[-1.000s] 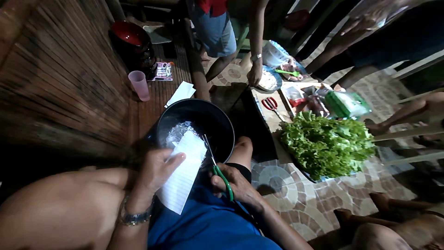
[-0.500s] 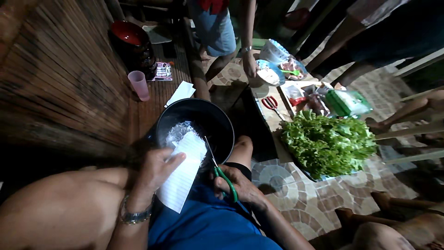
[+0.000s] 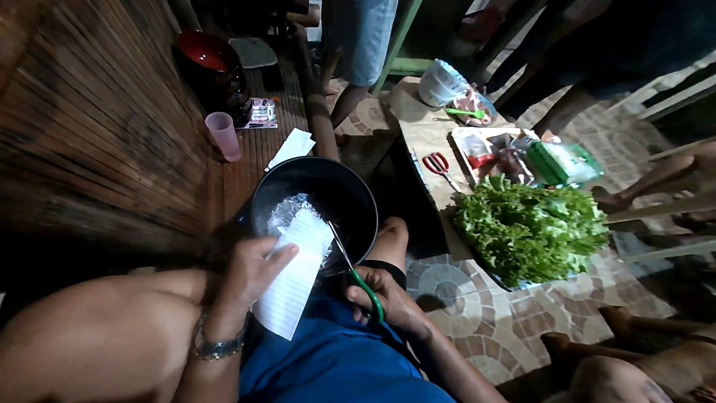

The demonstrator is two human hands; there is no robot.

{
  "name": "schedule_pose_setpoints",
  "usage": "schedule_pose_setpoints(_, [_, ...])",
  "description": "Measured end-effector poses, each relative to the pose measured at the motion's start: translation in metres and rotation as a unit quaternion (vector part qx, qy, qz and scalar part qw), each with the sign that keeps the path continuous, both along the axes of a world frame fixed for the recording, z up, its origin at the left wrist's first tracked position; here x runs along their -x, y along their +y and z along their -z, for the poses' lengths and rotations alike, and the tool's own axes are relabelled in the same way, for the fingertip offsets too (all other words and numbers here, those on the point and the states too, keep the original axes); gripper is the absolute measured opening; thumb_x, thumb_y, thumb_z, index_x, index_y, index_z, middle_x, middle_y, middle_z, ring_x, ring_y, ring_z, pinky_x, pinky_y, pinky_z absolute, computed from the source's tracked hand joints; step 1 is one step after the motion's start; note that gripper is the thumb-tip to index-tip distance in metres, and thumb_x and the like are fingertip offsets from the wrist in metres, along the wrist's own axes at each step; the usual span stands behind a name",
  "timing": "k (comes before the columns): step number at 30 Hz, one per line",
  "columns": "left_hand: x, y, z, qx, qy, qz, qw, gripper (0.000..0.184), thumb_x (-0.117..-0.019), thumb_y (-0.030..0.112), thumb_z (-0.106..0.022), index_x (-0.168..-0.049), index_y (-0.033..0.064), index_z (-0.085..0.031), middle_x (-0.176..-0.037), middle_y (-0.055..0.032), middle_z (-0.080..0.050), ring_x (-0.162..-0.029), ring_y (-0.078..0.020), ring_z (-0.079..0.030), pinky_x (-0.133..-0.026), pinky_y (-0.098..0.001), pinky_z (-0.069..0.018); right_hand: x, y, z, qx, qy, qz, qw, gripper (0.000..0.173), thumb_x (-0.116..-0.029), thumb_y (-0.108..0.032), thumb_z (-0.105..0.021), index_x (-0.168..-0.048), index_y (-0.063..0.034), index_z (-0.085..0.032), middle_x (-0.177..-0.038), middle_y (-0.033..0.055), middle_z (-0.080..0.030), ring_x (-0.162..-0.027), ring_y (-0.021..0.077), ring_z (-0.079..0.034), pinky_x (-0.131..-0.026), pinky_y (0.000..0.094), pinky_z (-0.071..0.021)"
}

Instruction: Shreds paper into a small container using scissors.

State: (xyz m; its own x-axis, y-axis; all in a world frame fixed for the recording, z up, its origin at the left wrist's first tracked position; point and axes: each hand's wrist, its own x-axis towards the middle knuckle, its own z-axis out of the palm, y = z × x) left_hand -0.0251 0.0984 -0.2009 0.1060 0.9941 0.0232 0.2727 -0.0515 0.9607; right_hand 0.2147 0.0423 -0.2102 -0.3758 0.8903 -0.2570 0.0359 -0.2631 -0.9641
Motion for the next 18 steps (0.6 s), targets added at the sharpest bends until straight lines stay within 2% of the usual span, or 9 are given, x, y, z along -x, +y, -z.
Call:
schedule_pose_setpoints(3, [-0.0003,-0.0001,-0.0004,0.003,-0.005,0.0,1.0,0.022,-0.0884,0.005,-0.072,-0.07,0.0107,-0.062,-0.058,0.012,-0.057,-0.054,0.0087,-0.054,-0.054,-0.0109,-0.0469,-0.0025,-0.0008,0.0008,-0.004,-0.006,-0.033,0.999,0.045,-0.0936,-0.054,-0.063,-0.101,-0.0102,-0.06,-0.072,-0.0135,-0.063,-0.063,-0.0019,-0.063,-0.061,0.0172,-0.0543])
schedule_pose_setpoints(5, [-0.0011,-0.0004,-0.001,0.004,-0.007,0.0,1.0,0.022,-0.0882,0.004,-0.071,-0.069,0.0111,-0.062,-0.057,0.0125,-0.056,-0.053,0.009,-0.053,-0.053,-0.0105,-0.0464,-0.0027,-0.0002,0.0007,-0.01,-0.012,-0.04,0.999,0.048,-0.0932,-0.057,-0.063,-0.102,-0.0092,-0.06,-0.072,-0.0132,-0.063,-0.064,-0.0017,-0.063,-0.063,0.0178,-0.0548])
schedule_pose_setpoints(18, [-0.0019,-0.0009,0.0016,-0.025,0.006,0.005,1.0,0.02,-0.0872,0.006,-0.073,-0.07,0.0094,-0.064,-0.059,0.0127,-0.057,-0.055,0.0106,-0.053,-0.055,-0.0091,-0.0456,0.0012,0.0035,-0.0038,-0.007,-0.012,-0.014,1.0,0.041,-0.093,-0.052,-0.065,-0.097,-0.0117,-0.06,-0.066,-0.015,-0.06,-0.056,-0.0035,-0.059,-0.054,0.0153,-0.051])
